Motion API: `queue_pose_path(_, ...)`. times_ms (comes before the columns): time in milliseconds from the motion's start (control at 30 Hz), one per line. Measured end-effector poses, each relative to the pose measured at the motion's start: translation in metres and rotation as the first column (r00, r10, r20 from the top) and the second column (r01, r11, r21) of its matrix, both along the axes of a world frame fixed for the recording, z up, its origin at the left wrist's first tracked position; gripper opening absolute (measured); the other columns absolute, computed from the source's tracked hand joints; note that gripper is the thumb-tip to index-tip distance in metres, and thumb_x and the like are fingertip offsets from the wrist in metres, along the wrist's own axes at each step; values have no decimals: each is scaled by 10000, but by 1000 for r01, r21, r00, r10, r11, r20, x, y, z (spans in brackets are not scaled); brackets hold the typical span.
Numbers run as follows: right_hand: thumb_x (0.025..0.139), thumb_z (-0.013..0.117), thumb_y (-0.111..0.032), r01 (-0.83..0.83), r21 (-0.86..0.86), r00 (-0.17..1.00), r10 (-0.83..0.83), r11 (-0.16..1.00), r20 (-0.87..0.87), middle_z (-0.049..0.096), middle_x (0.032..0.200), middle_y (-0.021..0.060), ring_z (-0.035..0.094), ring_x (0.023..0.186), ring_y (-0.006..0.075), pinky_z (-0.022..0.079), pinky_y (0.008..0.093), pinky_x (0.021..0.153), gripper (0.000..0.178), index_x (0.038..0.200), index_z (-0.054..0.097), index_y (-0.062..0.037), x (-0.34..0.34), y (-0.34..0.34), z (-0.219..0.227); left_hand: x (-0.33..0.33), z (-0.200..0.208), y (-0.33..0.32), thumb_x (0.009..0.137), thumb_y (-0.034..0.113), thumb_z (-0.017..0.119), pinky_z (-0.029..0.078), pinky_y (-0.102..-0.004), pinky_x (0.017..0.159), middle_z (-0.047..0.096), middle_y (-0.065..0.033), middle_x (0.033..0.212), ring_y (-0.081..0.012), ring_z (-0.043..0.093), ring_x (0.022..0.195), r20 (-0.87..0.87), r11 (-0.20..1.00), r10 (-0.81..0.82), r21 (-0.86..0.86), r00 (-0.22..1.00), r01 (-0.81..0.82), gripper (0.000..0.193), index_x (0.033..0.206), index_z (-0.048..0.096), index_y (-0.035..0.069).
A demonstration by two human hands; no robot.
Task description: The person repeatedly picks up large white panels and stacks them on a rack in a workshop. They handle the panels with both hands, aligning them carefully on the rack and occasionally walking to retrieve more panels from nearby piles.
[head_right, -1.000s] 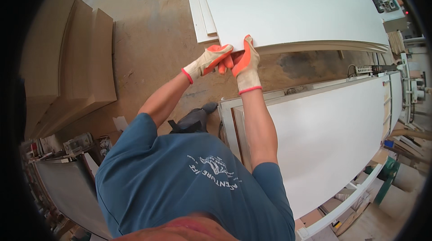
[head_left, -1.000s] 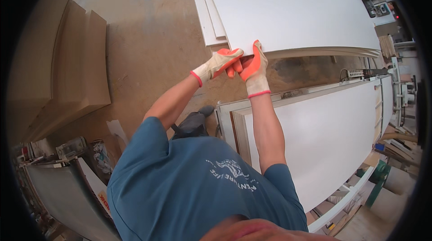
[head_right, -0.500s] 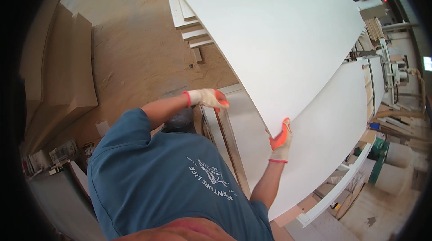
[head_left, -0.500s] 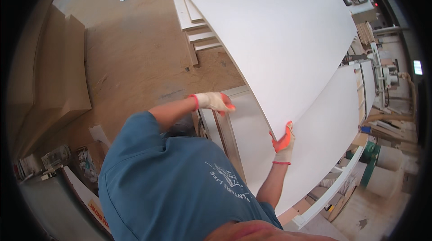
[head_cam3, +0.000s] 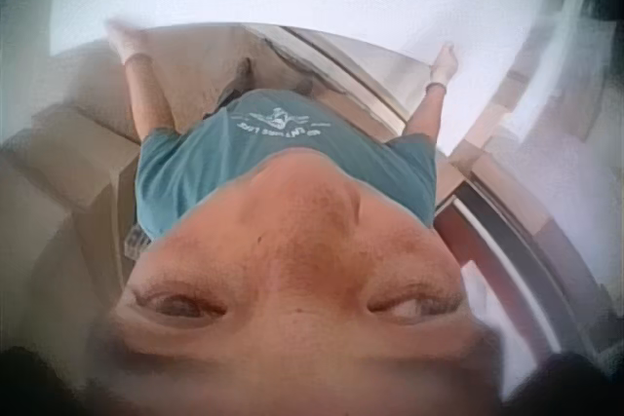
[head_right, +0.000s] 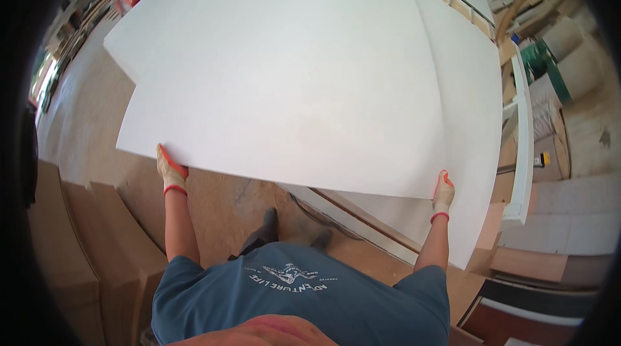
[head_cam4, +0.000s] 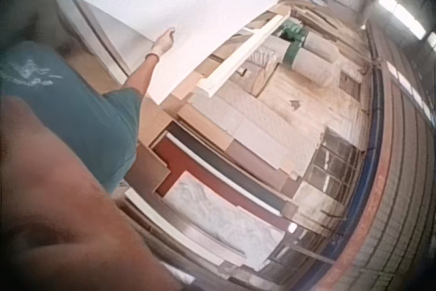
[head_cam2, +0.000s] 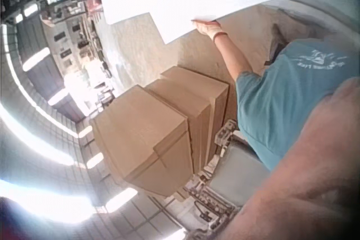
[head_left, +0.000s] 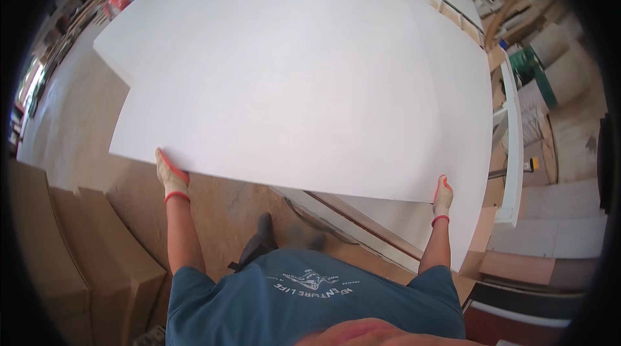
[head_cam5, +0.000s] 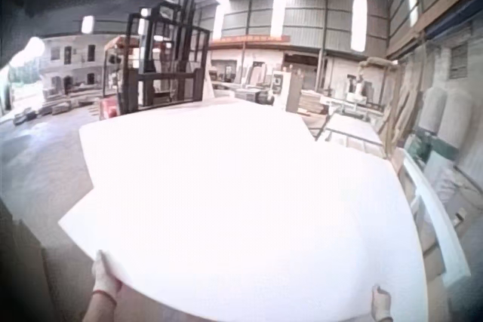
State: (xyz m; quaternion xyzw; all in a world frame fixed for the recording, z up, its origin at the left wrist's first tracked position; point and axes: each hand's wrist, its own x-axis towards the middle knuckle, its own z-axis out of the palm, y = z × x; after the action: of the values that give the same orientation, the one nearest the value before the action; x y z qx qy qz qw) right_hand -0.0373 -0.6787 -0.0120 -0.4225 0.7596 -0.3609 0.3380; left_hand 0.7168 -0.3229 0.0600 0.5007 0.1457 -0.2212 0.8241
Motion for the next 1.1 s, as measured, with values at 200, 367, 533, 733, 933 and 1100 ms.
queue_pose_path(200, 1048, 596, -554, 38, -56, 999, -39, 998, -6, 561, 668, 47, 496, 687, 155, 458, 383, 671, 608, 822, 669, 5, 34, 123, -77, 67, -18, 50, 981, 533, 684, 518, -369, 739, 671, -16, 950, -166, 615, 834, 209, 925, 68, 354, 976, -140, 473, 1048, 673, 66)
queue_pose_path(367, 1057, 609, -511, 82, 74, 997, -82, 994, -1, 620, 722, 46, 541, 731, 141, 490, 368, 705, 556, 878, 688, 9, 107, 216, -164, 156, -26, 87, 1005, 593, 650, 532, -393, 904, 686, -36, 1193, -204, 639, 1030, 230, 942, -54, 334, 972, -27, 596, 1279, 645, 64)
queue_pose_path(533, 1056, 612, -517, 160, 113, 945, -185, 981, 271, 680, 816, 25, 582, 767, 156, 516, 386, 708, 557, 978, 728, 21, 158, 300, -240, 216, -14, 99, 1063, 612, 515, 496, -401, 1065, 546, -57, 1515, -235, 566, 1300, 222, 924, -182, 372, 958, 90, 684, 1525, 492, 108)
queue_pose_path(733, 1045, 531, -613, 218, 405, 960, -269, 888, 73, 723, 845, 186, 708, 819, 233, 544, 456, 740, 669, 1031, 746, 19, 127, 359, -275, 193, -6, 96, 1111, 545, 423, 492, -416, 1093, 532, -41, 1529, -232, 552, 1341, 122, 872, -354, 400, 927, 280, 581, 1528, 471, 143)
queue_pose_path(933, 964, 568, -750, 374, 319, 854, -457, 871, 246, 751, 1137, 129, 703, 1017, 312, 556, 451, 875, 755, 1277, 724, -81, -1, 356, -232, 80, -33, 64, 1113, 548, 421, 525, -431, 1044, 573, -52, 1466, -243, 574, 1290, 182, 856, -486, 297, 855, 423, 586, 1504, 480, 116)
queue_pose_path(1100, 990, 588, -680, 536, 248, 106, -355, 807, 929, 607, 1464, 70, 575, 1303, 275, 460, 431, 1125, 732, 1463, 582, -120, 3, 382, -157, -49, -42, 19, 1138, 493, 386, 542, -445, 1033, 606, -68, 1415, -266, 604, 1247, 4, 865, -499, 63, 867, 497, 517, 1447, 538, 107)
